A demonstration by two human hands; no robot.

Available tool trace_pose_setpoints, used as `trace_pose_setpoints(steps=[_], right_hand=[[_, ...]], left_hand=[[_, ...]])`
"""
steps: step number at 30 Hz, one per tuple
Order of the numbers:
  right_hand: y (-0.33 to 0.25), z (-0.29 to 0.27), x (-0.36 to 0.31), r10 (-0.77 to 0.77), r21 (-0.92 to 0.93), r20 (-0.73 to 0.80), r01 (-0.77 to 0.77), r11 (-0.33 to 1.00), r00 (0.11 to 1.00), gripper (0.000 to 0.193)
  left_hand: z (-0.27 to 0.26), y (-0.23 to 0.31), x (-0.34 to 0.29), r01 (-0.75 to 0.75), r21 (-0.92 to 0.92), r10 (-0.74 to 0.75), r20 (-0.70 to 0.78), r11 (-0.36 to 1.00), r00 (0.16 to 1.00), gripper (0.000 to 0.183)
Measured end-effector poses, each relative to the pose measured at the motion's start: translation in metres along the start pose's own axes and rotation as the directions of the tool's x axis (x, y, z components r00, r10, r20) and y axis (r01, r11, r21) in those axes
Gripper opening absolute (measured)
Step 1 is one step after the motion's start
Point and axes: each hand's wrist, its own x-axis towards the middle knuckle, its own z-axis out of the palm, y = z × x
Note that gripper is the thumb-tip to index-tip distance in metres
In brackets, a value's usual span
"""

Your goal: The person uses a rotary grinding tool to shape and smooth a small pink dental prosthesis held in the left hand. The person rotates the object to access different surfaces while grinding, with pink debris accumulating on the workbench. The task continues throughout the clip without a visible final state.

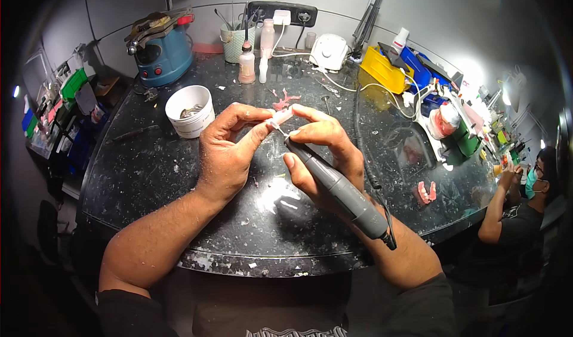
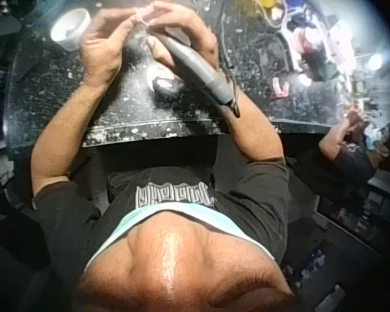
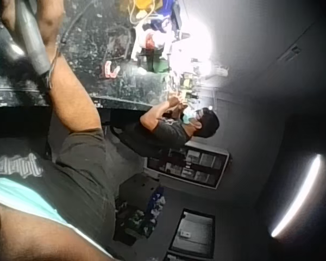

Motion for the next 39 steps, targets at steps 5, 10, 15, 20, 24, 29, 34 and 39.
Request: trace_pose_setpoints(steps=[5,10,15,20,24,29,34,39], right_hand=[[-0.0017,0.0025,0.0001,0.042,0.053,-0.076,-0.038,0.998,0.996,0.034],[0.0015,0.0045,-0.0016,0.054,0.078,-0.094,-0.047,0.996,0.994,0.034],[-0.0026,0.001,0.0015,0.027,0.033,-0.034,-0.026,0.999,0.999,0.035],[-0.004,0.0003,0.0027,0.034,0.015,-0.059,-0.033,0.999,0.998,0.035],[0.0005,0.0039,-0.0004,0.018,0.058,-0.055,-0.015,0.998,0.998,0.036],[0.0002,-0.0002,-0.0005,0.005,0.043,-0.043,-0.004,0.999,0.999,0.037],[0.0023,0.0036,0.0,0.023,0.084,-0.102,-0.014,0.996,0.994,0.036],[0.0019,0.0028,-0.0004,0.04,0.092,-0.079,-0.033,0.995,0.996,0.035]], left_hand=[[0.0016,0.0002,-0.0001,-0.038,0.012,0.038,0.008,0.999,0.999,0.014],[0.0026,0.0018,-0.0008,-0.046,-0.003,0.046,-0.004,0.999,0.999,0.013],[0.0008,0.002,-0.0009,-0.032,0.007,0.032,0.002,0.999,0.999,0.015],[0.0021,0.0033,-0.0012,-0.041,0.04,0.041,0.005,0.998,0.999,0.016],[0.0016,0.0026,-0.0015,-0.032,0.008,0.032,-0.004,0.999,0.999,0.014],[0.0031,0.0012,-0.0012,0.004,-0.02,-0.004,0.015,1.0,1.0,0.012],[0.0027,0.0003,-0.0011,-0.007,-0.029,0.007,0.013,1.0,1.0,0.011],[0.0026,-0.0023,-0.0003,-0.003,-0.068,0.004,0.013,0.998,1.0,0.012]])
